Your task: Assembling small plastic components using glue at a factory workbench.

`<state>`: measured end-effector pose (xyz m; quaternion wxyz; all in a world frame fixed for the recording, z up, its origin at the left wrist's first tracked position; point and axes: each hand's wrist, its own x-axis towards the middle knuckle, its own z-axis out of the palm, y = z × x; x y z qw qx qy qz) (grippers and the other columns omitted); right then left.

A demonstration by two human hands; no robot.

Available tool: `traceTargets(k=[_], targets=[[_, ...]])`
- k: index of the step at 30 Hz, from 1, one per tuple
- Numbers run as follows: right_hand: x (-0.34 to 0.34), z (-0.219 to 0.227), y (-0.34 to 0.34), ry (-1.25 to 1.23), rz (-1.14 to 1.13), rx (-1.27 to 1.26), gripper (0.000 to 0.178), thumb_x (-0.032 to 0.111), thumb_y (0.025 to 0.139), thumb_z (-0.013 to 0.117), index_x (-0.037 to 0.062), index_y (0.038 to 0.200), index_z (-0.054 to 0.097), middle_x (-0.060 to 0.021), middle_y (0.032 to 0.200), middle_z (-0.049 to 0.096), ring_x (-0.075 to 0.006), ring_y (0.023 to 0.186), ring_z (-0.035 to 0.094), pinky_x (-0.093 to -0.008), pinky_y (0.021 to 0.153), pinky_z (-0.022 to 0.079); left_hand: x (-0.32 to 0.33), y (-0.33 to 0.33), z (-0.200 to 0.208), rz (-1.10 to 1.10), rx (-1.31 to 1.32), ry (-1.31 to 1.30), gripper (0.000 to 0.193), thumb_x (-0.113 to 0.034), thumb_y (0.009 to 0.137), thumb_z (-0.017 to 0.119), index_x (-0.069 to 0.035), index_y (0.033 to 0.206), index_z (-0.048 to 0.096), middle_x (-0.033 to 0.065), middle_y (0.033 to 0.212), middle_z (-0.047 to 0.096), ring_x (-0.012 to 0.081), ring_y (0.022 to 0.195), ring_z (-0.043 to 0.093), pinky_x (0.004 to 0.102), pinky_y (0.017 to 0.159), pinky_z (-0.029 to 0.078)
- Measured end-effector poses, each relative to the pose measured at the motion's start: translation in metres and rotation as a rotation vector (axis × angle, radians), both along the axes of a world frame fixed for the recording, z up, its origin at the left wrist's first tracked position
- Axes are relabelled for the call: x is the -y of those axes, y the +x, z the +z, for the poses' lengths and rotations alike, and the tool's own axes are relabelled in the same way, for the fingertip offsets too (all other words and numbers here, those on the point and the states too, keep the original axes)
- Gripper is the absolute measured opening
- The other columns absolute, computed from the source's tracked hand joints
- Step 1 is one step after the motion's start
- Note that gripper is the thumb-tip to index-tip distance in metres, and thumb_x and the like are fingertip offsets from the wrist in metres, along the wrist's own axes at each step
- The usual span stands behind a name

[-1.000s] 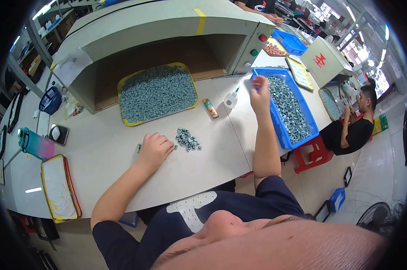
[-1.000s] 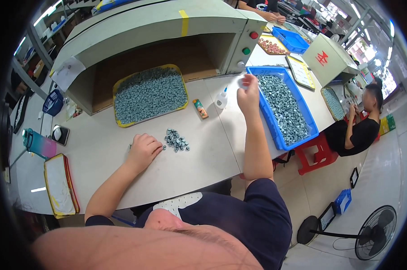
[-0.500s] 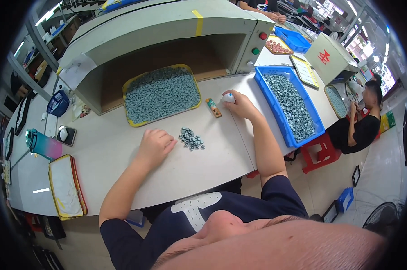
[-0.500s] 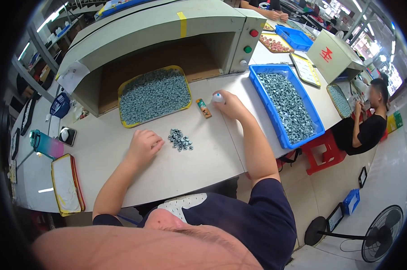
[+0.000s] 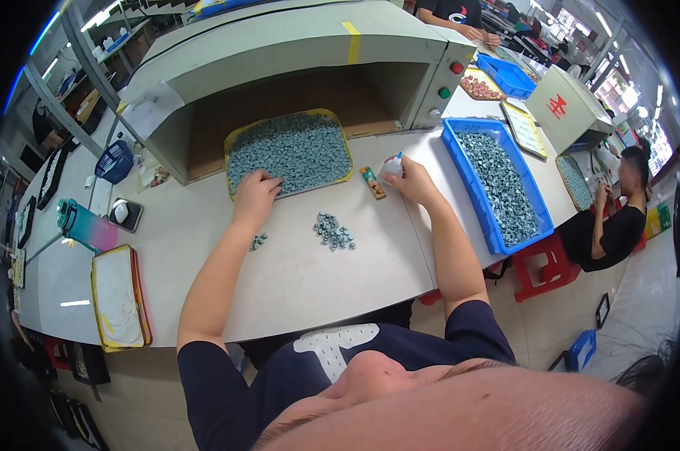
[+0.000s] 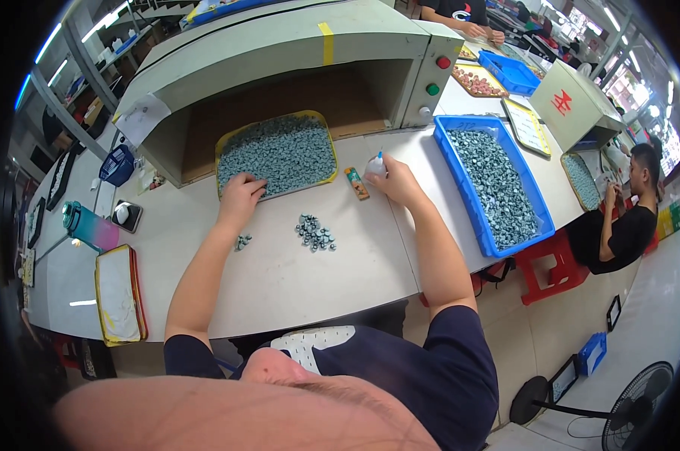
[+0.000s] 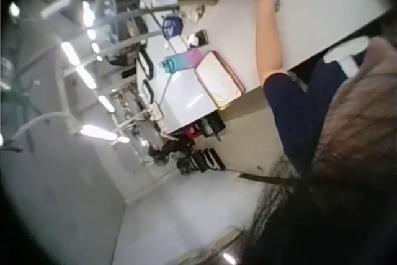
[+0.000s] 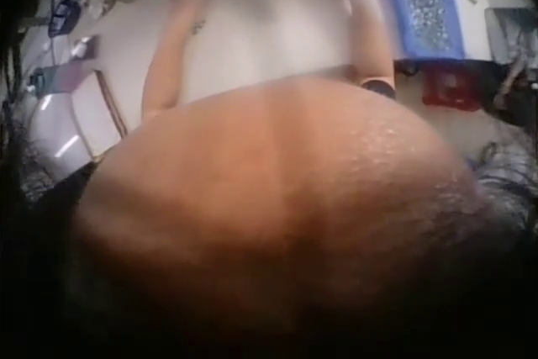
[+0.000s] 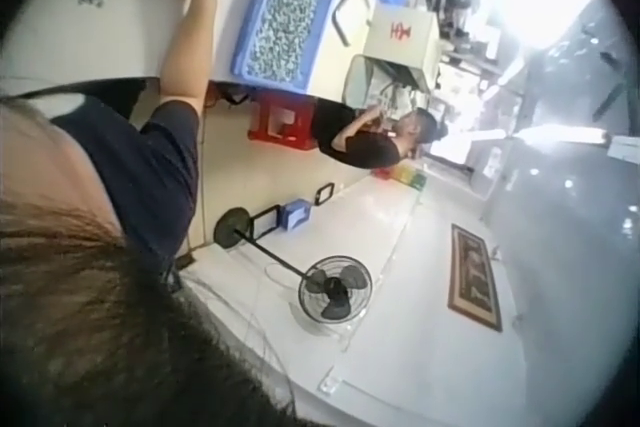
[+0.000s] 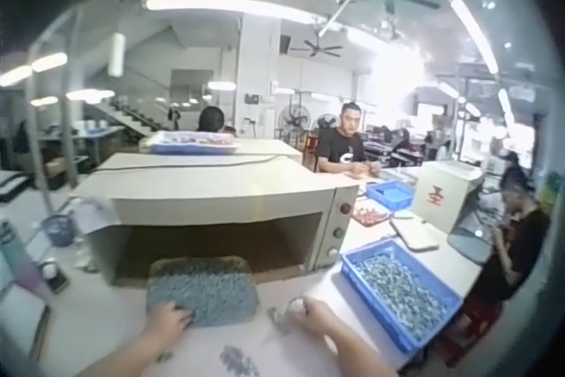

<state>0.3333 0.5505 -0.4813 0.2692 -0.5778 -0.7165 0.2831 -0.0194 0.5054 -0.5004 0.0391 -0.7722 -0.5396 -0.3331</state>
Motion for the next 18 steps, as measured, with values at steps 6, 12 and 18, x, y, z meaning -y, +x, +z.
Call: traceTargets(k=[6,12,18], targets=[[0.0,0.009,0.009,-0.078,0.033,0.049,0.035,0.017,0.082,0.072,0.0045,0.113,0.061,-0.0129,0.096,0.068,-0.0216,0.088,0.065,-0.0323,0.081,0.051,-0.006,-0.002,-0.009,-0.011,-0.061,0.004,0.011,-0.01,0.076,0.069,-0.007,0.086,0.071,0.0056,0.085,0.062,0.0268,0.085,0.058,0.0391,0.075,0.046],[-0.005,0.005,0.018,-0.139,0.124,0.013,0.034,0.016,0.081,0.071,0.0043,0.112,0.062,-0.0112,0.098,0.068,-0.0192,0.089,0.064,-0.0316,0.083,0.05,-0.007,0.0,-0.016,0.004,-0.123,0.007,0.009,-0.008,0.076,0.068,-0.006,0.084,0.069,0.0065,0.087,0.061,0.0268,0.086,0.059,0.0397,0.076,0.046],[-0.007,-0.005,0.018,-0.117,0.16,-0.004,0.039,0.025,0.08,0.071,0.002,0.111,0.061,-0.0161,0.096,0.067,-0.0247,0.087,0.064,-0.0342,0.079,0.05,-0.008,0.002,-0.016,-0.001,-0.114,-0.068,0.006,-0.007,0.078,0.065,-0.004,0.083,0.066,0.0081,0.087,0.061,0.0282,0.087,0.059,0.0409,0.076,0.047]])
